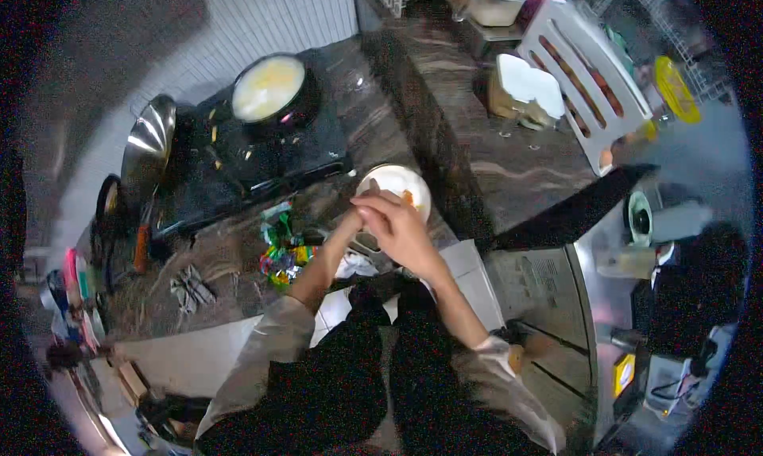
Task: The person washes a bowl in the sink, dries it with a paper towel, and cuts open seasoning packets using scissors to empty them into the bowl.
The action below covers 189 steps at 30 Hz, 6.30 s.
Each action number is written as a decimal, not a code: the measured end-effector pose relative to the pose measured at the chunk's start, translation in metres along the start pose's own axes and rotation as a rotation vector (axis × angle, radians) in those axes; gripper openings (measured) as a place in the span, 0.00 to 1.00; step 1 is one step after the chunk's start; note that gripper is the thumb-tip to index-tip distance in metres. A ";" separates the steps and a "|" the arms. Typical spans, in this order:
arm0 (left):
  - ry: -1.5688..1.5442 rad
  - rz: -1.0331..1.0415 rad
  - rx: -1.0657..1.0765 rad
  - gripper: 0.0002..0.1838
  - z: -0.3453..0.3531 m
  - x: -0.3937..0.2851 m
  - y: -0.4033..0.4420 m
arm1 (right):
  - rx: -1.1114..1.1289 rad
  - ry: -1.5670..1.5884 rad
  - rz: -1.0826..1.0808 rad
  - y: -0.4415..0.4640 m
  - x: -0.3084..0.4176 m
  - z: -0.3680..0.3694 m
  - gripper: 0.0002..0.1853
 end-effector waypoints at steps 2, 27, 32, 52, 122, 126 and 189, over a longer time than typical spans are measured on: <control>0.054 -0.003 0.211 0.08 -0.005 0.003 0.012 | -0.081 0.095 0.199 -0.041 0.008 -0.044 0.12; -0.473 -0.256 0.510 0.15 -0.015 0.024 0.004 | -0.548 0.289 0.526 -0.186 -0.047 -0.113 0.12; -0.354 -0.391 0.481 0.11 -0.040 -0.039 -0.024 | -0.304 0.325 0.528 -0.168 -0.066 -0.086 0.12; -0.558 -0.527 0.193 0.13 -0.026 -0.129 -0.052 | -0.403 -0.332 0.095 -0.063 -0.159 0.052 0.09; 0.188 -0.452 -0.663 0.35 -0.069 0.099 -0.264 | 0.247 -0.813 -0.425 -0.075 -0.080 0.166 0.11; 0.467 -0.529 -0.579 0.42 -0.086 0.083 -0.254 | 0.334 -0.815 -0.586 -0.062 -0.099 0.181 0.13; 0.137 -0.025 -0.716 0.26 -0.141 0.175 -0.290 | 0.033 -0.121 0.170 -0.088 -0.073 0.177 0.22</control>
Point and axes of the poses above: each hand's wrist, its own y-axis towards the middle knuckle, its own z-axis out of the palm, x = y × z, the point moved 1 cm from there along y, towards the middle knuckle, and after that the axes turned 4 degrees about -z, right-handed, at the moved point
